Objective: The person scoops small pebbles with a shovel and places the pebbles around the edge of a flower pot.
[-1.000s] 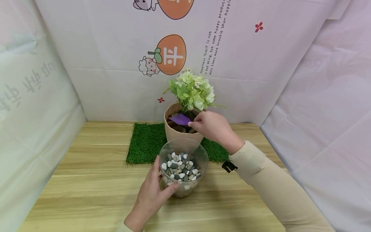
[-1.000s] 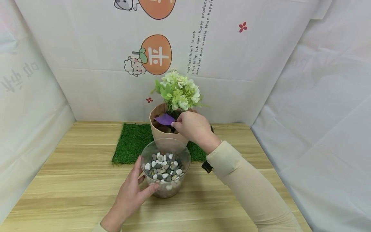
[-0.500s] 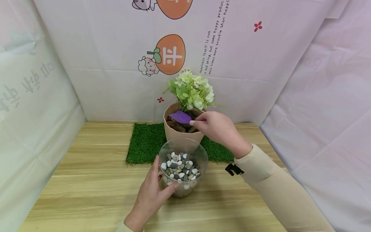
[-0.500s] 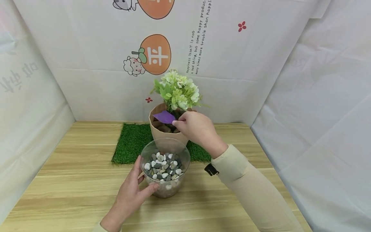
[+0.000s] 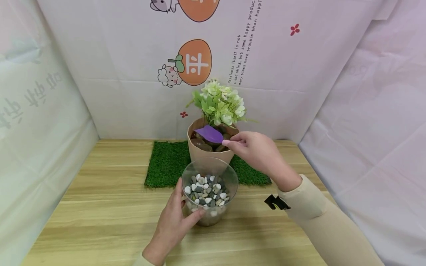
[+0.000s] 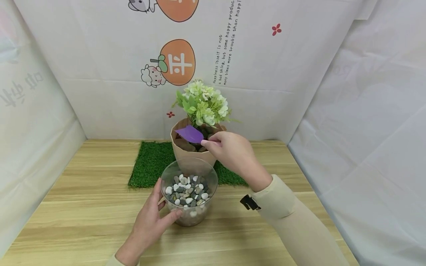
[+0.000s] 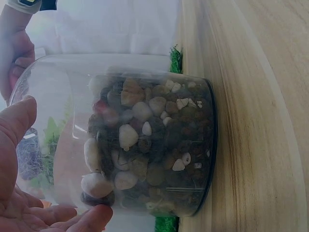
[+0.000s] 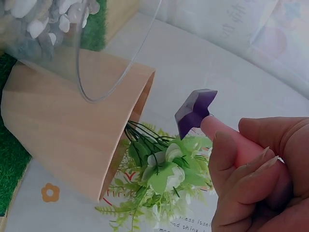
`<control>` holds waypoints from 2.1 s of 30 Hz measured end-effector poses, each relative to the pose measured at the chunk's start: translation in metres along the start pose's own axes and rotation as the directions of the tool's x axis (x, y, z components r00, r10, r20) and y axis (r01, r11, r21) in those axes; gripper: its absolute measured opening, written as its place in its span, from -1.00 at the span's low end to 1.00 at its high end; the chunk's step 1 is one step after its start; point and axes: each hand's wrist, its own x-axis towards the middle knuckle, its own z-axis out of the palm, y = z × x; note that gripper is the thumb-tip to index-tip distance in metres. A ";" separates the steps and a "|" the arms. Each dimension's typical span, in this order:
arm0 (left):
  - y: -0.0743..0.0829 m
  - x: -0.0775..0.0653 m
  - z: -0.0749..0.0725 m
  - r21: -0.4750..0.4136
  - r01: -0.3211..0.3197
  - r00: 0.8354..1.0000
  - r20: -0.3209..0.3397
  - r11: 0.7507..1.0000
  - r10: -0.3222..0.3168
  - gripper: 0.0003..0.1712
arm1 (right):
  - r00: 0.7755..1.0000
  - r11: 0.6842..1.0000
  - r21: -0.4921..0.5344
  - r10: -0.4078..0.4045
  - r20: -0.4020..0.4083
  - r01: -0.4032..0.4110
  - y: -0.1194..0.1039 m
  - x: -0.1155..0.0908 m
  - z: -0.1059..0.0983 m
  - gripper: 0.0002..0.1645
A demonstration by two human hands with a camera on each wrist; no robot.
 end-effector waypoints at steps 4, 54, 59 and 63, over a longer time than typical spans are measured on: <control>0.000 0.001 0.000 -0.013 -0.001 1.000 0.004 1.000 0.001 0.37 | 1.000 1.000 0.017 -0.002 -0.024 0.003 0.003 -0.010 0.000 -0.42; 0.003 -0.001 -0.004 -0.029 0.020 0.999 0.036 0.999 -0.019 0.35 | 0.973 0.946 -0.239 0.230 0.019 -0.219 0.094 -0.087 0.062 -0.52; 0.003 0.000 -0.004 -0.034 0.024 0.999 0.040 0.999 -0.022 0.35 | 0.956 0.928 -0.293 0.272 0.106 -0.232 0.099 -0.082 0.079 -0.50; 0.003 0.000 -0.003 -0.034 0.031 0.999 0.042 0.999 -0.029 0.36 | 0.933 0.912 -0.320 0.319 0.168 -0.255 0.104 -0.080 0.092 -0.53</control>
